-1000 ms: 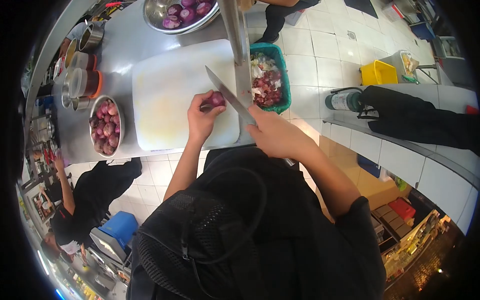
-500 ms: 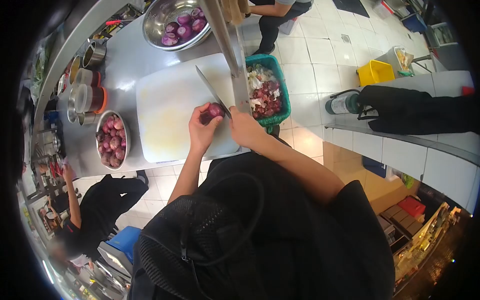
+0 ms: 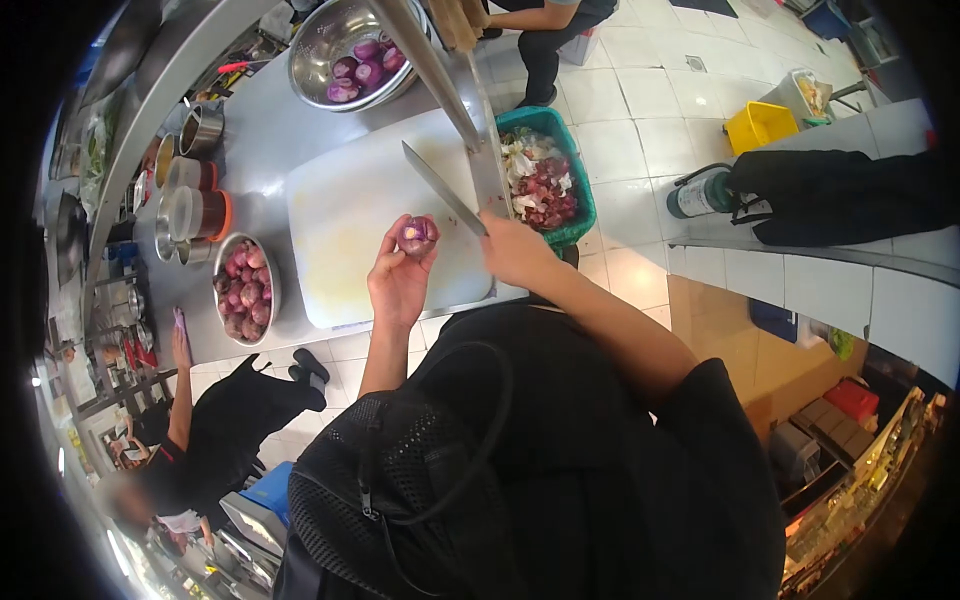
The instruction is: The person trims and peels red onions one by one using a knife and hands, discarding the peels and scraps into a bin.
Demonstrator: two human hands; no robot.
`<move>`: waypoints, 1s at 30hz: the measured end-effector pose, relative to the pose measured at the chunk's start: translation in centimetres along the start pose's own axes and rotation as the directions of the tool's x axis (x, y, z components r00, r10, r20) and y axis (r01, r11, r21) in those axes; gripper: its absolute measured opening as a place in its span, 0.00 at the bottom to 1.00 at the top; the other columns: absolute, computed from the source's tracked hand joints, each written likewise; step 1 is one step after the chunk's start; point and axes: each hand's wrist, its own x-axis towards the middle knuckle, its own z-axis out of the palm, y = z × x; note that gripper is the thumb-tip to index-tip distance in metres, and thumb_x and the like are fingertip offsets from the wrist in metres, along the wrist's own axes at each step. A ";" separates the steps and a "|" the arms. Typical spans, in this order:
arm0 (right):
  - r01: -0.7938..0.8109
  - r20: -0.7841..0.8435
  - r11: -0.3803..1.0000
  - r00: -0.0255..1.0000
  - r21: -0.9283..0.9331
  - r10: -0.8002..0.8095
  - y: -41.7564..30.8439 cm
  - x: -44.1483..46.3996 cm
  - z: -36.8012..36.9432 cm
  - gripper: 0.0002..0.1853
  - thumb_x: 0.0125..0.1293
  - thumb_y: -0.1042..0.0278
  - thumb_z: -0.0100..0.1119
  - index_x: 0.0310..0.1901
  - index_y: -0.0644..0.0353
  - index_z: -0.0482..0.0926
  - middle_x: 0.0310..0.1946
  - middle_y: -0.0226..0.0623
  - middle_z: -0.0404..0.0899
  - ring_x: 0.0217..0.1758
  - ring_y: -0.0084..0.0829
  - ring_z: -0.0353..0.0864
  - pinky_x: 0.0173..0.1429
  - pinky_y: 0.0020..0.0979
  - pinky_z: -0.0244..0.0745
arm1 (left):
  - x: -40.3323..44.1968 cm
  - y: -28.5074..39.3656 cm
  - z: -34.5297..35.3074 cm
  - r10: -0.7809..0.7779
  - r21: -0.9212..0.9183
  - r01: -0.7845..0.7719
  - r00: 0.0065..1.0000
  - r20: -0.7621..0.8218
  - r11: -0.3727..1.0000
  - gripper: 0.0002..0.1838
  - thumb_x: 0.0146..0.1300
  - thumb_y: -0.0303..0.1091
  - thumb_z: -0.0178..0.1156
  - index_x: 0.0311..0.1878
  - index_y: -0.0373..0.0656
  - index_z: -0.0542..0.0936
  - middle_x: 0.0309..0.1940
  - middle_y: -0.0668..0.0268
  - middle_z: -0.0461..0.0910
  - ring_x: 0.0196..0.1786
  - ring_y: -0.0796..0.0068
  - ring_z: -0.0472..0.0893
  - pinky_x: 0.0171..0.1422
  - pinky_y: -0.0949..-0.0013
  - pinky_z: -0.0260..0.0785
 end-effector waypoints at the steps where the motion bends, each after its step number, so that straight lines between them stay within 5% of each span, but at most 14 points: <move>1: -0.013 0.005 0.996 1.000 -0.093 0.014 0.1 -0.7 -0.8 0.19 0.72 0.67 0.54 0.61 0.62 0.72 0.37 0.61 0.83 0.42 0.62 0.83 0.48 0.58 0.75 | -0.1 -0.1 0.2 0.007 0.000 -0.007 1.000 -0.006 1.000 0.32 0.63 0.29 0.56 0.72 0.38 0.66 0.63 0.50 0.75 0.63 0.56 0.80 0.72 0.54 0.70; 4: 0.020 -0.039 0.976 0.999 -0.216 -0.029 -0.3 -2.9 -4.0 0.23 0.70 0.69 0.55 0.66 0.59 0.70 0.34 0.58 0.84 0.39 0.59 0.84 0.44 0.56 0.76 | 0.0 -0.7 0.9 0.020 -0.045 -0.019 1.000 0.000 0.999 0.31 0.65 0.28 0.57 0.72 0.38 0.67 0.63 0.50 0.76 0.62 0.56 0.80 0.73 0.55 0.71; 6: 0.061 -0.093 0.966 0.992 -0.250 -0.086 0.4 -3.9 -5.4 0.26 0.70 0.71 0.55 0.69 0.58 0.70 0.32 0.56 0.84 0.38 0.56 0.85 0.42 0.54 0.78 | 0.3 -1.4 1.7 0.029 0.147 -0.025 0.999 -0.025 0.989 0.29 0.67 0.25 0.58 0.72 0.38 0.67 0.63 0.50 0.76 0.62 0.57 0.80 0.72 0.55 0.72; 8: 0.298 -0.318 0.936 0.883 -0.190 -0.346 1.7 -4.9 -5.8 0.32 0.69 0.71 0.58 0.75 0.56 0.66 0.28 0.52 0.81 0.30 0.48 0.83 0.36 0.46 0.76 | 0.5 -2.2 2.4 0.009 0.156 -0.008 1.000 -0.002 0.988 0.29 0.69 0.26 0.58 0.72 0.39 0.67 0.64 0.50 0.76 0.64 0.55 0.80 0.73 0.54 0.71; 9: 0.292 -0.323 0.937 0.883 -0.192 -0.341 2.0 -5.2 -6.0 0.32 0.69 0.71 0.58 0.75 0.56 0.66 0.28 0.52 0.81 0.30 0.48 0.83 0.36 0.46 0.76 | 0.7 -2.6 2.9 -0.009 0.167 0.006 1.000 0.017 0.986 0.29 0.70 0.26 0.58 0.73 0.40 0.67 0.65 0.50 0.76 0.65 0.53 0.79 0.74 0.53 0.71; 11: 0.017 -0.200 0.950 0.979 0.311 0.048 2.6 -5.5 -6.1 0.37 0.69 0.67 0.64 0.79 0.55 0.61 0.25 0.39 0.77 0.23 0.32 0.75 0.31 0.35 0.71 | 1.1 -3.6 4.1 -0.065 0.178 0.062 0.998 0.009 0.982 0.29 0.70 0.25 0.59 0.73 0.41 0.67 0.65 0.52 0.76 0.65 0.54 0.79 0.74 0.53 0.71; 15: 0.130 -0.175 0.855 0.983 0.501 -0.047 5.0 -4.9 -5.5 0.40 0.72 0.57 0.64 0.81 0.55 0.57 0.25 0.28 0.72 0.23 0.20 0.66 0.30 0.26 0.65 | 2.2 -6.4 6.7 -0.114 0.224 0.121 0.993 -0.044 0.967 0.31 0.70 0.24 0.60 0.75 0.43 0.66 0.63 0.56 0.77 0.66 0.55 0.78 0.73 0.52 0.71; 17: 0.004 -0.013 0.603 1.000 0.798 0.011 4.0 -5.2 -6.8 0.42 0.75 0.48 0.61 0.82 0.56 0.54 0.26 0.25 0.71 0.25 0.17 0.68 0.30 0.24 0.65 | 2.9 -7.4 8.0 -0.085 0.256 0.099 0.994 -0.064 0.962 0.28 0.69 0.22 0.60 0.72 0.42 0.69 0.62 0.58 0.77 0.66 0.59 0.78 0.72 0.51 0.71; 21: -0.112 0.093 0.679 0.994 0.725 0.065 4.8 -4.8 -7.3 0.44 0.75 0.42 0.59 0.82 0.56 0.53 0.27 0.27 0.71 0.25 0.17 0.68 0.30 0.23 0.65 | 4.5 -8.5 9.7 -0.083 0.309 0.085 0.996 -0.019 0.947 0.25 0.68 0.21 0.60 0.68 0.40 0.71 0.62 0.59 0.78 0.64 0.62 0.79 0.70 0.53 0.72; 24: -0.020 0.005 0.763 1.000 0.646 0.021 6.2 -4.1 -7.2 0.43 0.74 0.43 0.60 0.81 0.57 0.55 0.27 0.27 0.72 0.24 0.17 0.68 0.29 0.24 0.65 | 4.8 -9.1 11.0 -0.113 0.334 0.153 0.984 -0.135 0.930 0.23 0.66 0.14 0.55 0.63 0.41 0.71 0.61 0.61 0.76 0.62 0.64 0.78 0.68 0.55 0.74; 30: -0.077 0.115 0.537 0.993 0.840 -0.038 8.5 -3.1 -8.9 0.37 0.76 0.48 0.60 0.79 0.56 0.62 0.20 0.20 0.67 0.19 0.13 0.62 0.24 0.23 0.59 | 5.1 -11.2 11.8 -0.049 0.348 0.099 0.988 -0.149 0.932 0.26 0.63 0.12 0.53 0.64 0.41 0.70 0.61 0.60 0.76 0.62 0.64 0.78 0.70 0.54 0.74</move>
